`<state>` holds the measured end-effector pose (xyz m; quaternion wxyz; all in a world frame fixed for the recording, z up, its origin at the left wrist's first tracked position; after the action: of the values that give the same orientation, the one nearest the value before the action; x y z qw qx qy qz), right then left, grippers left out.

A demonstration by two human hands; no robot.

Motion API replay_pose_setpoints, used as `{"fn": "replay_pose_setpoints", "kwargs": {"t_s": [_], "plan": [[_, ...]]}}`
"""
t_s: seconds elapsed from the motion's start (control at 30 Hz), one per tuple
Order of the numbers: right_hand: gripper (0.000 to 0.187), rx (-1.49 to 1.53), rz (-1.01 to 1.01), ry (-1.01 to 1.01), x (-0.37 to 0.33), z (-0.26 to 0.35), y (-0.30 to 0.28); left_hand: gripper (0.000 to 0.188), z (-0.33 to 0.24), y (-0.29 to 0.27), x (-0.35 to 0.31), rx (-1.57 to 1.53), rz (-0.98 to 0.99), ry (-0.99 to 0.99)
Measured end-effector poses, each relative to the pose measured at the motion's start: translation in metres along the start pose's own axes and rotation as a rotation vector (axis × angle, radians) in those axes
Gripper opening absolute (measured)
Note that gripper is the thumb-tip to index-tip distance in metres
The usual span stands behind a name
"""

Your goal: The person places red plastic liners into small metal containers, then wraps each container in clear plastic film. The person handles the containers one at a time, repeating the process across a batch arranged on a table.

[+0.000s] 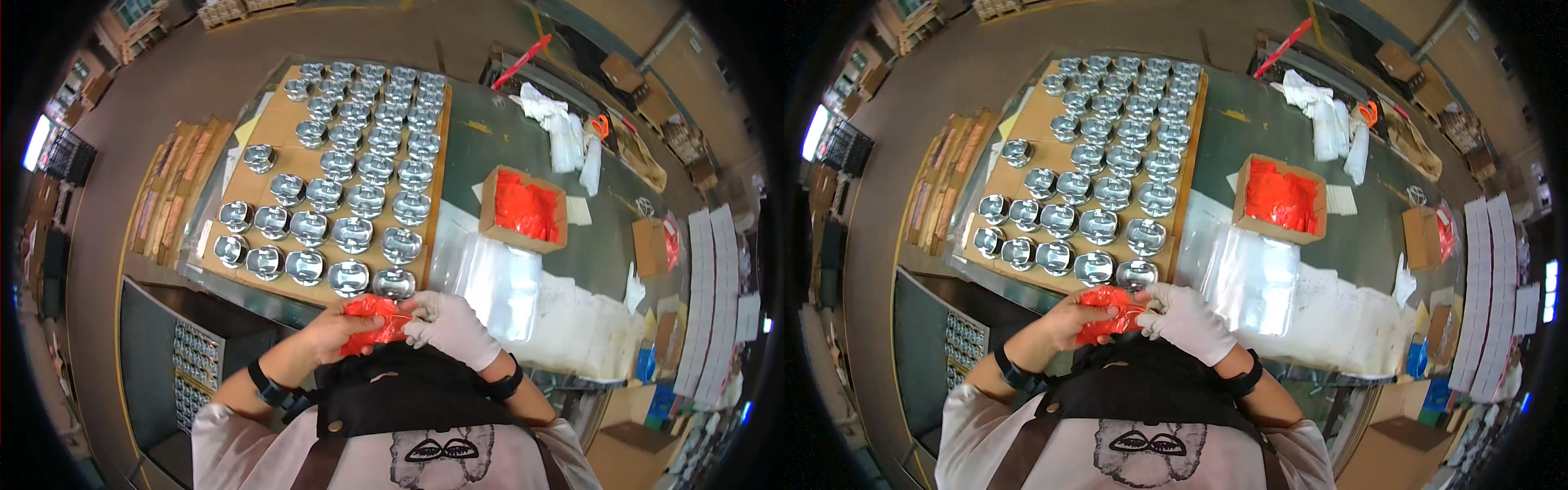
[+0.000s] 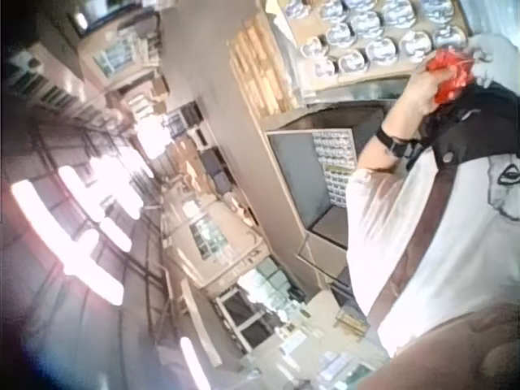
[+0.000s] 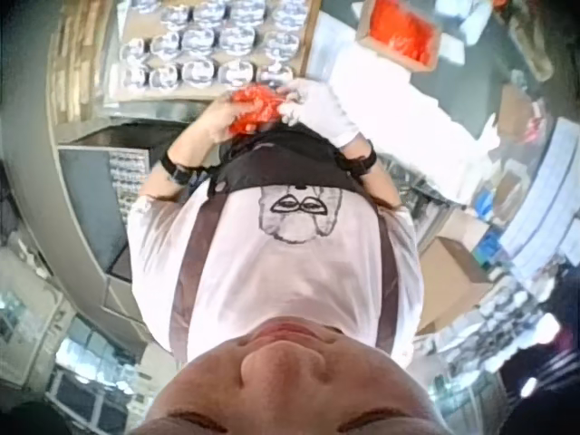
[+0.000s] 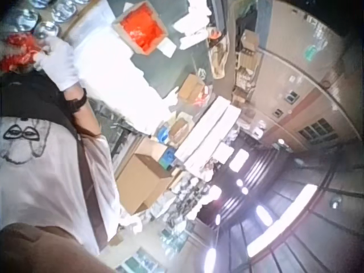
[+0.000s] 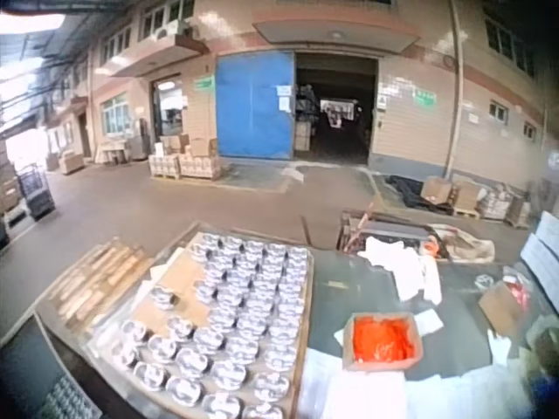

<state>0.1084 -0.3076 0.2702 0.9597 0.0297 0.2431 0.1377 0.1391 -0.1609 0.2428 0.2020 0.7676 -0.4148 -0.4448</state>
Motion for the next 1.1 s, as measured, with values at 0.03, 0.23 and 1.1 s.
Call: {"fn": "replay_pose_setpoints", "kwargs": {"t_s": [0.03, 0.23, 1.1], "plan": [[0.017, -0.070, -0.014, 0.069, 0.003, -0.008, 0.006, 0.028, 0.007, -0.013, -0.004, -0.027, -0.016, 0.017], [0.003, -0.278, -0.435, -0.016, -0.005, 0.015, -0.011, 0.024, 0.000, -0.057, -0.024, -0.189, 0.002, 0.047], [0.018, -0.389, -0.800, -0.050, 0.052, 0.020, -0.060, 0.041, -0.046, -0.117, -0.061, -0.257, 0.011, 0.105]]}}
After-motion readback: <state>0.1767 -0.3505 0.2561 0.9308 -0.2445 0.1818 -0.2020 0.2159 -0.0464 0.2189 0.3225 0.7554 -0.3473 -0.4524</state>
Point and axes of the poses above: each hand's wrist, its own x-axis towards the middle knuckle, its own y-axis out of the palm, z = x × y, the point moved 8 cm from there along x, towards the middle knuckle, and after that the axes turned 10 degrees about z, right-handed, at the moved point
